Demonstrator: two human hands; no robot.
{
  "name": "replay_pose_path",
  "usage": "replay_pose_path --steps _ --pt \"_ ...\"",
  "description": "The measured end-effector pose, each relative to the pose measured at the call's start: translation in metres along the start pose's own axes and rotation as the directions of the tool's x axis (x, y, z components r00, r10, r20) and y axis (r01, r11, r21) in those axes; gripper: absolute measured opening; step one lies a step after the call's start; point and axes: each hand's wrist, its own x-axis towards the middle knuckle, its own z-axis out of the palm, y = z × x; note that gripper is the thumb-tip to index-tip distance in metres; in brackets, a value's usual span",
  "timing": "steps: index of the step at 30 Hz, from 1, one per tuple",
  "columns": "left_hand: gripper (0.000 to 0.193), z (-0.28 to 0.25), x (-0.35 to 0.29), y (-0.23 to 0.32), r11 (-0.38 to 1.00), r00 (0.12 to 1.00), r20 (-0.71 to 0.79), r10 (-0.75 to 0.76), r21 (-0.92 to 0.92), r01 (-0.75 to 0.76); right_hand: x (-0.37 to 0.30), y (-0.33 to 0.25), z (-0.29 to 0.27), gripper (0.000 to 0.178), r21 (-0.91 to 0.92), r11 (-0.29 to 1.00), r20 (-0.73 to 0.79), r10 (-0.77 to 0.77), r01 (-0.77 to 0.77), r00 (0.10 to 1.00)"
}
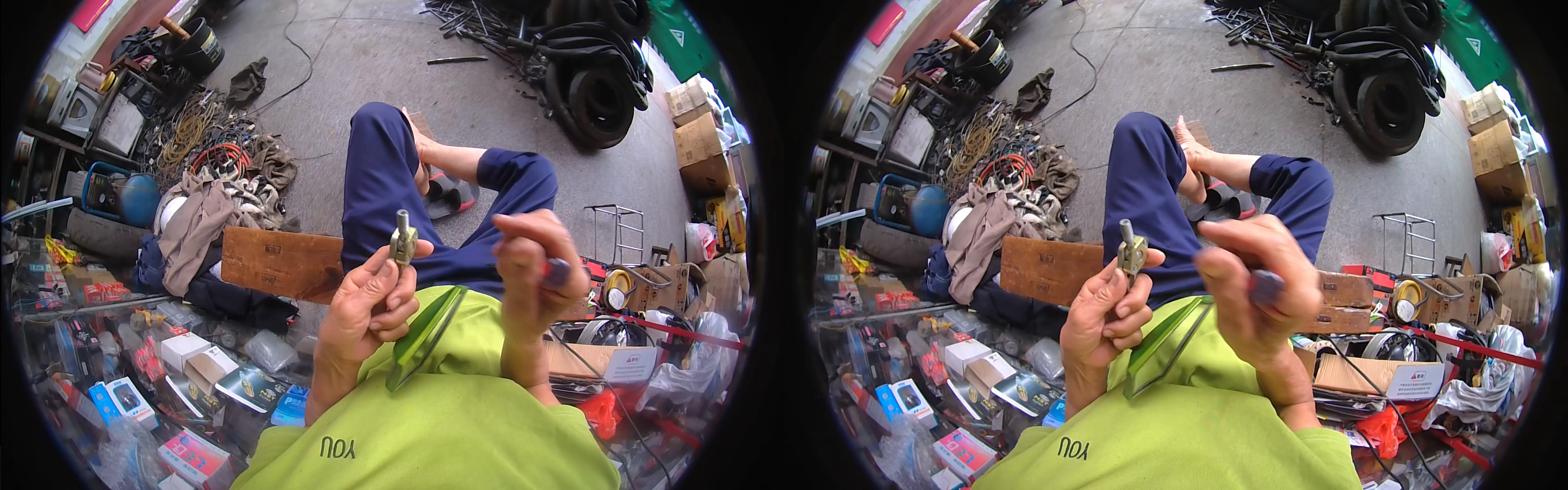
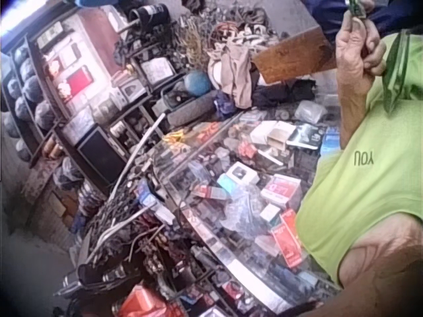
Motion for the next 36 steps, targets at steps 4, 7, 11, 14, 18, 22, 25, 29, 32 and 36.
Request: replay_pose_path --steps 4,7,11,14,18,22,25,29,32,36 --pt "0.045 -0.014 0.004 0.001 0.954 0.994 0.105 -0.020 -0.297 0.050 0.005 -0.026 -0.018 0.055 0.612 0.791 -0.096 0.052 0.018 0.994" --pt "0.047 -0.016 0.007 0.000 0.914 0.988 0.143 -0.060 -0.390 0.112 0.016 -0.044 -0.032 0.052 0.740 0.662 -0.149 -0.005 0.115 0.989" --pt "0.048 -0.017 0.008 -0.005 0.896 0.986 0.138 -0.095 -0.420 0.146 0.018 -0.058 -0.035 0.051 0.844 0.506 -0.220 0.021 0.179 0.975" --pt "0.048 -0.022 0.009 -0.007 0.921 0.972 0.192 -0.135 -0.339 0.195 0.021 -0.062 -0.033 0.048 0.843 0.502 -0.231 0.013 0.194 0.973" --pt "0.049 -0.021 0.011 -0.008 0.924 0.960 0.239 -0.145 -0.315 0.218 0.024 -0.061 -0.031 0.047 0.820 0.534 -0.245 0.001 0.207 0.970" --pt "0.051 -0.020 0.010 -0.008 0.935 0.963 0.232 -0.139 -0.290 0.205 0.025 -0.059 -0.027 0.042 0.833 0.503 -0.258 -0.018 0.231 0.966" --pt "0.052 -0.020 0.009 -0.008 0.949 0.962 0.245 -0.124 -0.252 0.187 0.025 -0.060 -0.026 0.042 0.831 0.501 -0.271 -0.014 0.241 0.963" --pt "0.053 -0.020 0.007 -0.006 0.959 0.956 0.267 -0.118 -0.219 0.179 0.023 -0.062 -0.031 0.045 0.846 0.451 -0.298 -0.044 0.285 0.954" --pt "0.054 -0.019 0.008 -0.005 0.956 0.953 0.271 -0.136 -0.217 0.198 0.018 -0.062 -0.032 0.041 0.843 0.444 -0.278 -0.123 0.303 0.953" --pt "0.055 -0.019 0.009 -0.006 0.950 0.951 0.272 -0.146 -0.228 0.212 0.015 -0.059 -0.043 0.032 0.838 0.485 -0.111 -0.300 0.252 0.948"
